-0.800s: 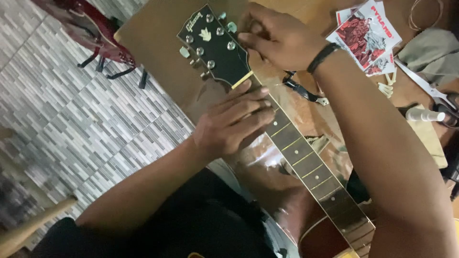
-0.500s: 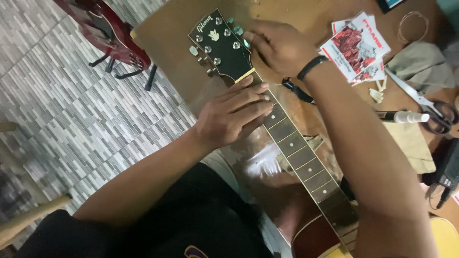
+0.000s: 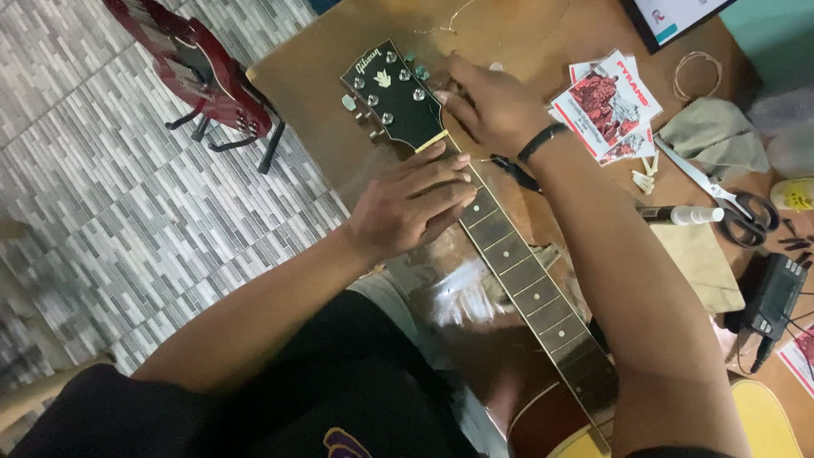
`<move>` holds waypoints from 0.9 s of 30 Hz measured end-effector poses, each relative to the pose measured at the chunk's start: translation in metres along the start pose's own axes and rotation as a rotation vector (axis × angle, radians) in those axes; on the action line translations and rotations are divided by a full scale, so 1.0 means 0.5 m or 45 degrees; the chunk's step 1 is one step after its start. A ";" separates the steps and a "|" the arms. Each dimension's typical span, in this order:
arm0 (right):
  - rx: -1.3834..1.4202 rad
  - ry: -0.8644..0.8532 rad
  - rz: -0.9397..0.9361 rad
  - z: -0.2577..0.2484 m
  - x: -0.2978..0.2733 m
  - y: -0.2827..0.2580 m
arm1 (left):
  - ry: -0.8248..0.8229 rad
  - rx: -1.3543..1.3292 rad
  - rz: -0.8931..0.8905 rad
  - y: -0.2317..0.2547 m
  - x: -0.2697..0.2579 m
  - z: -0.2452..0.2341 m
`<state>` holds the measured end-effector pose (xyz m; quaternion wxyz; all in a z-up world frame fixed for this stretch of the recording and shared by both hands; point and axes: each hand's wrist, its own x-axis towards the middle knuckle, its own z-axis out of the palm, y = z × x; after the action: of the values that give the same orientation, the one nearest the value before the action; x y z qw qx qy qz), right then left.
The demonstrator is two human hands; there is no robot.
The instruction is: The person replaces a guitar string by threading it through the tuning peg, winding it, and securing it. They then open a new package of guitar strings to prepare for the next step.
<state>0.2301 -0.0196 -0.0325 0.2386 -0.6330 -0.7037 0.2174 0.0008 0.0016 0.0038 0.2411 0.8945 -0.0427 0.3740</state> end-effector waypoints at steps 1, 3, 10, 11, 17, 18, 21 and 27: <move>0.000 0.002 0.000 0.001 0.008 -0.006 | -0.001 0.000 0.001 0.001 0.001 -0.001; 0.019 0.074 -0.140 0.001 0.022 -0.015 | 0.057 -0.026 0.023 0.000 0.004 0.000; 0.012 -0.093 0.214 -0.008 0.037 -0.022 | 0.048 -0.055 0.011 0.000 0.007 0.000; 0.098 -0.114 0.273 -0.018 0.032 -0.033 | 0.019 -0.047 0.006 -0.001 0.006 0.000; 0.329 -0.092 0.247 -0.052 -0.002 -0.053 | 0.034 -0.047 0.023 -0.006 0.000 0.008; 0.300 -0.056 0.238 -0.047 -0.004 -0.050 | 0.035 -0.044 0.034 -0.009 -0.003 0.011; 0.183 -0.013 0.080 -0.027 0.008 -0.024 | 0.003 0.011 0.055 -0.011 -0.002 0.009; 0.082 0.016 0.110 0.008 0.030 -0.008 | 0.037 -0.034 0.060 -0.010 0.006 0.008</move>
<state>0.2235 -0.0050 -0.0325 0.2535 -0.6561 -0.6669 0.2460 0.0065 0.0047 0.0014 0.2447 0.8845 -0.0651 0.3919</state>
